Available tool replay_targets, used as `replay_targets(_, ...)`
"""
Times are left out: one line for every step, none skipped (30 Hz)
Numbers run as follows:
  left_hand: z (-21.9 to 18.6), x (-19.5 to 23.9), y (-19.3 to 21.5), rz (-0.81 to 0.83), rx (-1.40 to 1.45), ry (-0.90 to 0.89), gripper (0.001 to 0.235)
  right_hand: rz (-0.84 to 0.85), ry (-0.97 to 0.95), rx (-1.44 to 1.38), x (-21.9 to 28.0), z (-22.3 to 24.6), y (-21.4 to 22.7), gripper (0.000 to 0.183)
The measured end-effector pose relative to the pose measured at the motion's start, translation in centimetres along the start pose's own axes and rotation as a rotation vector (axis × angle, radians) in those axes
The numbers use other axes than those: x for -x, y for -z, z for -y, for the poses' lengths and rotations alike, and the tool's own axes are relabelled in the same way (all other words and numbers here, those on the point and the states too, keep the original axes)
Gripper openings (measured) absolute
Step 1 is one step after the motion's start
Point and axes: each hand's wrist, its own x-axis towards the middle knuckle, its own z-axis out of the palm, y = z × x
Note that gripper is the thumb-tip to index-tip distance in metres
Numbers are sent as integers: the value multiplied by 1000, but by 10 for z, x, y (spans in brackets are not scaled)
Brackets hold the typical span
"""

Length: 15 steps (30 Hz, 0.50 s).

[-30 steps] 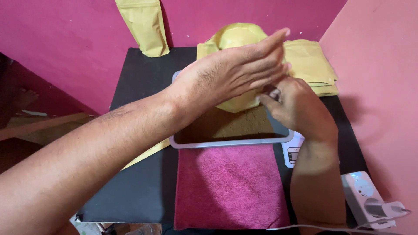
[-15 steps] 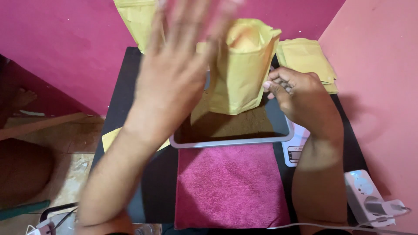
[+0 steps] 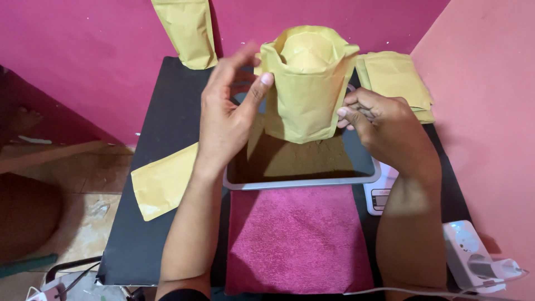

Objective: The person scoops brown powder from a metal tray into yellow pouches using a spoon, then folds and seals each pouch. The filled pouches are stacked on the table.

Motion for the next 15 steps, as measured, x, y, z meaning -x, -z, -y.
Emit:
replay_targets(1, -2, 0, 40, 36, -23, 25, 13, -13, -44, 0, 3, 0, 14)
replay_targets(3, -3, 0, 77, 71, -43, 12, 31, -24, -87, 0, 5, -1, 15)
replay_targets(4, -2, 0, 76, 70, -42, 12, 32, -24, -86, -1, 3, -3, 15)
replay_targets(5, -2, -2, 49, 41, -48, 12, -16, 27, -122, -1, 1, -6, 13)
replay_targets(6, -1, -3, 22, 13, -54, 11, -65, 77, -158, -2, -2, -9, 21)
replay_targets(5, -2, -3, 21, 13, -54, 11, -65, 78, -158, -1, 2, -9, 21)
replay_targets(3, -2, -3, 9, -39, -108, 11, -137, 135, -224, 1, 6, -9, 32)
replay_targets(1, -2, -2, -2, -91, -161, 11, -208, 193, -289, 2, 9, -10, 44)
replay_targets(2, -1, -2, -4, -92, -161, 11, -207, 194, -290, 2, 3, -13, 44)
replay_targets(2, -1, -2, 20, -73, -167, 8, -285, 299, -347, 0, -3, -16, 29)
replay_targets(2, 0, -1, 43, -53, -173, 7, -364, 404, -403, -1, -10, -18, 18)
replay_targets(2, 0, -2, 43, -54, -173, 7, -363, 405, -403, -1, -10, -19, 18)
replay_targets(1, 1, -2, 41, -54, -196, 8, -383, 424, -405, -1, -10, -20, 12)
replay_targets(0, 0, -3, 40, -54, -222, 9, -405, 444, -406, -1, -10, -20, 10)
replay_targets(-1, 0, -3, 41, -53, -223, 9, -407, 445, -406, -1, -11, -20, 10)
